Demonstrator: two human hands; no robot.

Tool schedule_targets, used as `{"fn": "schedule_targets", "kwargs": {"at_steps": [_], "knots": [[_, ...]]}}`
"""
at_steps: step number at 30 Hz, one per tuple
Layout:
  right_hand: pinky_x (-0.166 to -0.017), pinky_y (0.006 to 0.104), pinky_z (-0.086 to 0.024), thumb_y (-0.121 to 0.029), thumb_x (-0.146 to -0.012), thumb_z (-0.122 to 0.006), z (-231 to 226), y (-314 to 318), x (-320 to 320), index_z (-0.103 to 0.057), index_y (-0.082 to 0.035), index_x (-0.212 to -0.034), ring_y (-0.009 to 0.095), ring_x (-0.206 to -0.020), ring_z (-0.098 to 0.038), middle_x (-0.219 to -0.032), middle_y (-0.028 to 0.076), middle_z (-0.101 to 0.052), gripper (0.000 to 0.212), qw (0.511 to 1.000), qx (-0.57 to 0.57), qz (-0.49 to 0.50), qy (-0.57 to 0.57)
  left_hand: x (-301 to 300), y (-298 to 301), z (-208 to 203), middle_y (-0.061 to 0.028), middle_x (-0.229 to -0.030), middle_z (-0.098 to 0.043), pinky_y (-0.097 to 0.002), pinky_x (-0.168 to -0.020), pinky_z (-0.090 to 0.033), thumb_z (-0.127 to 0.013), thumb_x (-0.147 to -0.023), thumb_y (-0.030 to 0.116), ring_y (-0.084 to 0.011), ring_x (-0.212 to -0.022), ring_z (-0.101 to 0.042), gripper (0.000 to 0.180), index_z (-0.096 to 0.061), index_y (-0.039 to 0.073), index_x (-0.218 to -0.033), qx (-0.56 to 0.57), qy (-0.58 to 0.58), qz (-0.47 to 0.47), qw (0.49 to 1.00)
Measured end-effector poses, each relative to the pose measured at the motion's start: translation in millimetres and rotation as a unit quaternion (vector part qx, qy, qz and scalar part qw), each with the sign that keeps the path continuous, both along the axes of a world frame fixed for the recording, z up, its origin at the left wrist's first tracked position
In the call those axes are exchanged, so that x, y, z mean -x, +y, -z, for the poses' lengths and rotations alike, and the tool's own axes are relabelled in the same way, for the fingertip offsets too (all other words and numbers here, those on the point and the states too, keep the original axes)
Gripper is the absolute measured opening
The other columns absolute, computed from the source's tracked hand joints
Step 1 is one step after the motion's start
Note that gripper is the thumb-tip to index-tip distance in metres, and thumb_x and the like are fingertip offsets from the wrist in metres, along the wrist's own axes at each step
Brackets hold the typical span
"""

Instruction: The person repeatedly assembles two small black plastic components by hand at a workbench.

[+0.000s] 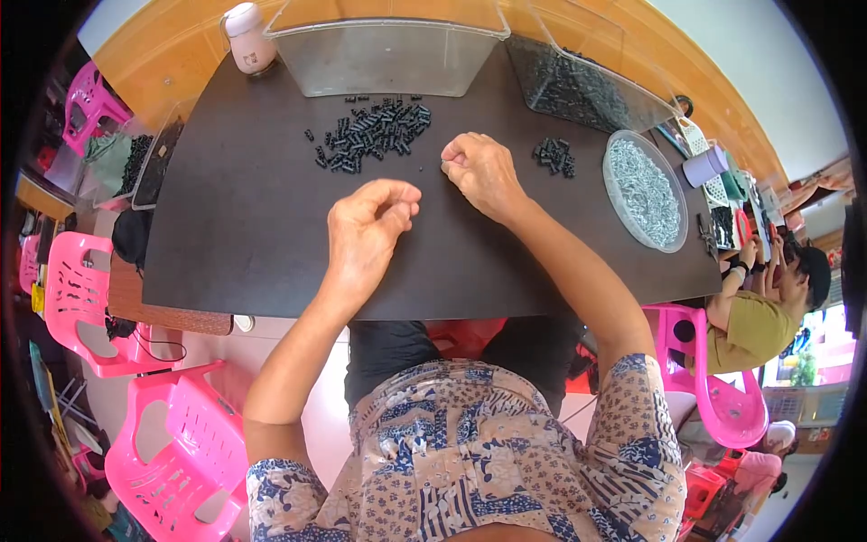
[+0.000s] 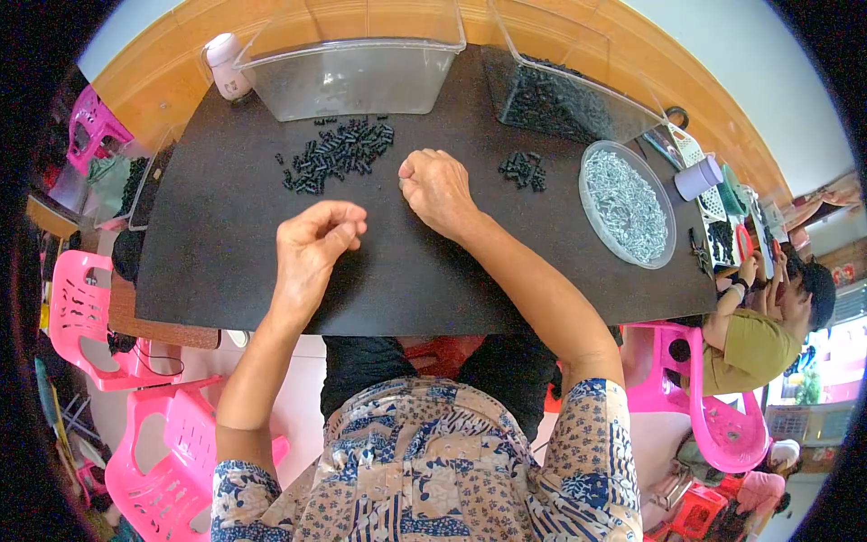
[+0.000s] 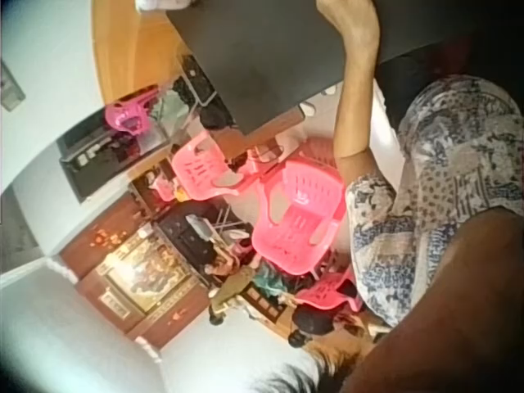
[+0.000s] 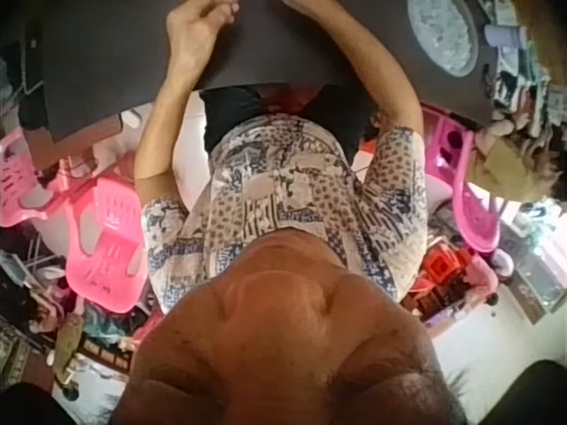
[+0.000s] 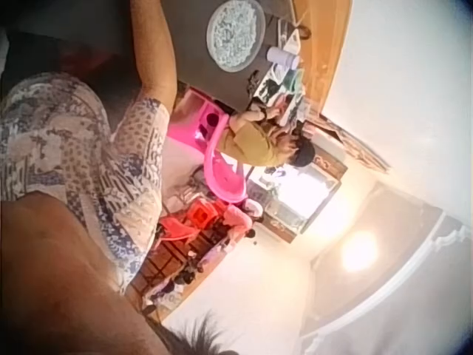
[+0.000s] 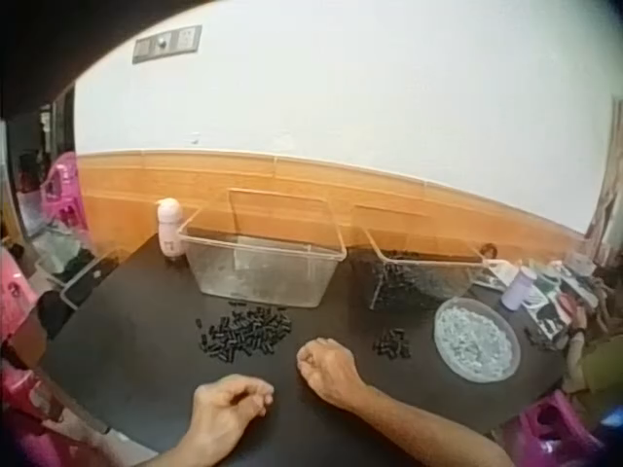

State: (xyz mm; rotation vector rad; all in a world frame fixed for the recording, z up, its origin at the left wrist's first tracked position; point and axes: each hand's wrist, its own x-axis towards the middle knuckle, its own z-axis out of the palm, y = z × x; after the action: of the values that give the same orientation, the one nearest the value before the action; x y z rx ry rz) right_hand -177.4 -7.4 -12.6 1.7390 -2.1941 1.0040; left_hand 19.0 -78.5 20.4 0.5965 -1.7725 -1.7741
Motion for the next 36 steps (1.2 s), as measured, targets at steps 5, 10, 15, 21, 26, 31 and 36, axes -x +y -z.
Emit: {"fn": "schedule_targets", "kwargs": {"at_steps": [5, 10, 15, 21, 26, 31, 36], "knots": [[-0.053, 0.0225, -0.043, -0.004, -0.076, -0.064, -18, 11, -22, -0.062, 0.001, -0.084, 0.008, -0.062, -0.055, -0.072, 0.005, -0.062, 0.010, 0.890, 0.006, -0.034, -0.456, 26, -7, 14, -0.0032, -0.081, -0.062, -0.0208, -0.063, -0.046, -0.061, -0.080, -0.001, -0.0078, -0.069, -0.055, 0.017, -0.062, -0.002, -0.096, 0.118, -0.035, -0.041, 0.992], [-0.055, 0.0200, -0.042, -0.002, -0.076, -0.063, -28, 26, -41, -0.062, 0.002, -0.087, 0.008, -0.064, -0.055, -0.074, 0.005, -0.062, 0.011, 0.827, 0.043, -0.055, -0.557, 39, -4, 18, -0.0022, -0.078, -0.062, -0.0217, -0.061, -0.047, -0.064, -0.081, 0.003, -0.0076, -0.066, -0.055, 0.012, -0.062, -0.003, -0.092, 0.099, -0.039, -0.019, 0.994], [-0.057, 0.0203, -0.042, -0.003, -0.079, -0.061, -27, 38, -49, -0.062, 0.002, -0.088, 0.009, -0.064, -0.056, -0.076, 0.006, -0.063, 0.010, 0.793, 0.077, -0.062, -0.601, 34, 7, 16, -0.0019, -0.075, -0.063, -0.0221, -0.059, -0.047, -0.063, -0.082, 0.003, -0.0077, -0.064, -0.055, 0.007, -0.063, -0.002, -0.087, 0.099, -0.050, -0.026, 0.994], [-0.057, 0.0201, -0.043, -0.008, -0.082, -0.062, -32, 41, -54, -0.062, 0.005, -0.089, 0.009, -0.064, -0.055, -0.078, 0.007, -0.063, 0.015, 0.783, 0.028, -0.051, -0.619, 28, 23, 16, -0.0093, -0.073, -0.060, -0.0317, -0.058, -0.045, -0.063, -0.076, -0.001, -0.0213, -0.063, -0.058, 0.006, -0.057, 0.001, -0.079, 0.318, 0.010, -0.111, 0.941], [-0.057, 0.0204, -0.044, -0.007, -0.081, -0.063, -27, 43, -55, -0.062, 0.005, -0.090, 0.009, -0.064, -0.056, -0.078, 0.007, -0.063, 0.014, 0.786, 0.051, -0.059, -0.613, 30, 24, 20, -0.0089, -0.071, -0.059, -0.0318, -0.058, -0.045, -0.062, -0.076, -0.001, -0.0197, -0.062, -0.058, 0.006, -0.057, 0.001, -0.079, 0.264, 0.022, -0.106, 0.959], [-0.061, 0.0210, -0.046, -0.002, -0.080, -0.063, -22, 44, -60, -0.061, 0.004, -0.093, 0.010, -0.068, -0.058, -0.079, 0.007, -0.063, 0.015, 0.815, 0.053, -0.059, -0.574, 28, 17, 18, -0.0014, -0.069, -0.060, -0.0210, -0.053, -0.040, -0.058, -0.084, 0.009, -0.0068, -0.059, -0.051, 0.009, -0.061, 0.001, -0.080, 0.091, -0.068, -0.037, 0.993], [-0.069, 0.0235, -0.049, -0.001, -0.081, -0.063, -15, 43, -72, -0.060, 0.003, -0.098, 0.010, -0.076, -0.059, -0.084, 0.007, -0.063, 0.018, 0.898, 0.092, -0.055, -0.428, 26, 8, 14, -0.0020, -0.066, -0.059, -0.0206, -0.050, -0.038, -0.058, -0.085, 0.020, -0.0072, -0.055, -0.050, 0.019, -0.061, 0.004, -0.076, -0.002, -0.064, -0.002, 0.998]]}}
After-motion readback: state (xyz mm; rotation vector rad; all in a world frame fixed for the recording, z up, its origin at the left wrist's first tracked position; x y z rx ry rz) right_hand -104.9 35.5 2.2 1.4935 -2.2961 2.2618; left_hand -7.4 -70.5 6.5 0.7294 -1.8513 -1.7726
